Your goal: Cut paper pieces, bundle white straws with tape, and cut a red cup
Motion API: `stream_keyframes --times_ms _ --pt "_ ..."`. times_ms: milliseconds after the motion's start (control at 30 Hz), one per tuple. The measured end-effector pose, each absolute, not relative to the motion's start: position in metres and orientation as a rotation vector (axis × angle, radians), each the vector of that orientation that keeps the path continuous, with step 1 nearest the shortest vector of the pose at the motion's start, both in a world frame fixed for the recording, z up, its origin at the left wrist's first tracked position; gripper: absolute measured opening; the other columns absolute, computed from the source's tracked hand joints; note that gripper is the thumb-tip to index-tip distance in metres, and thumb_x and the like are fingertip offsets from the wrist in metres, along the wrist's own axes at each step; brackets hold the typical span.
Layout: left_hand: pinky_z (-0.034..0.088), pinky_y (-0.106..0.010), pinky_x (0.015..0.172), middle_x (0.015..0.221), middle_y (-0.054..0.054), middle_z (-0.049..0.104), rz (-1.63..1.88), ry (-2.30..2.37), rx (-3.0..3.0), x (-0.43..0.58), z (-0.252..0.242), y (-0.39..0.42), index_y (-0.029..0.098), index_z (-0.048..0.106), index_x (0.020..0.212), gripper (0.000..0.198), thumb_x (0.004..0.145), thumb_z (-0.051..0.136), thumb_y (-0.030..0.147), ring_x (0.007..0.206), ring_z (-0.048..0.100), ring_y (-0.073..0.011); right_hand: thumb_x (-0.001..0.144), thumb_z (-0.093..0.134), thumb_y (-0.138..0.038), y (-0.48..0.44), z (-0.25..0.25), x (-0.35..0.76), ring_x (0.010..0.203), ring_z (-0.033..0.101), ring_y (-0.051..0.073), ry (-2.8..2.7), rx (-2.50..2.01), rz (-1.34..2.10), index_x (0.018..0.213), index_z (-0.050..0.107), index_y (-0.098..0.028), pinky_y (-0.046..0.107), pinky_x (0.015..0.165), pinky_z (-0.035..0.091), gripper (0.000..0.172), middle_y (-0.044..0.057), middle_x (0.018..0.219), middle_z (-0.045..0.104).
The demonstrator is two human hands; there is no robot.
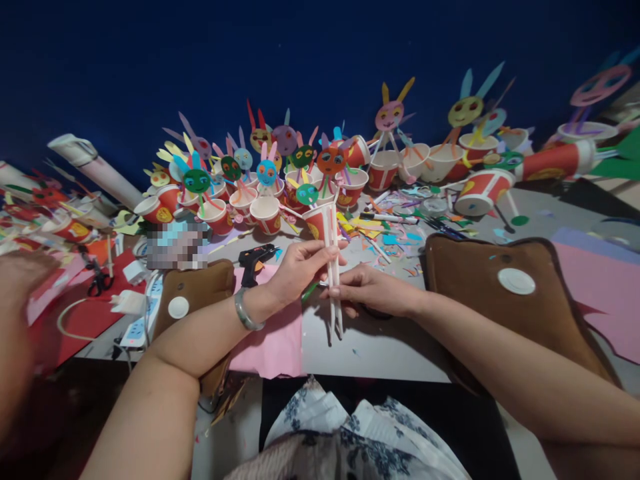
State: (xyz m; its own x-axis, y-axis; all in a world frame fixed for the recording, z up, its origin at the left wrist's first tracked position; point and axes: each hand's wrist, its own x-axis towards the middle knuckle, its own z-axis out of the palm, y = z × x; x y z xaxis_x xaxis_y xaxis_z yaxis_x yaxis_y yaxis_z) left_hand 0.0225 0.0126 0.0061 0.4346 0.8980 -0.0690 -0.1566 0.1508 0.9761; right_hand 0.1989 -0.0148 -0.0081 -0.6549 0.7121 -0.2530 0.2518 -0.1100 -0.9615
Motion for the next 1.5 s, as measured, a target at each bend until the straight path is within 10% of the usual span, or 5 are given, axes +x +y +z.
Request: stream_keyframes --times_ms 467,1500 --pt "0.026 -0.021 0.043 0.056 0.002 0.056 0.668 0.788 1.326 0.026 -0.006 0.002 0.012 0.070 0.074 0.038 0.082 0.068 0.049 0.044 0.041 -0.0038 0.081 0.066 -0.060 0.000 0.002 0.217 0.046 0.040 0.007 -1.432 -1.170 1.266 0.063 0.059 -0.017 0.023 0.044 0.028 0.047 -0.004 0.052 0.047" --pt "0.026 -0.020 0.041 0.046 0.004 0.045 0.717 0.766 1.444 0.029 -0.006 -0.008 0.012 0.068 0.071 0.051 0.089 0.055 0.059 0.040 0.037 -0.0049 0.077 0.072 -0.049 -0.012 0.003 0.203 0.043 0.035 0.005 -1.397 -1.096 1.381 0.064 0.062 -0.016 0.021 0.038 0.021 0.037 -0.005 0.050 0.045"
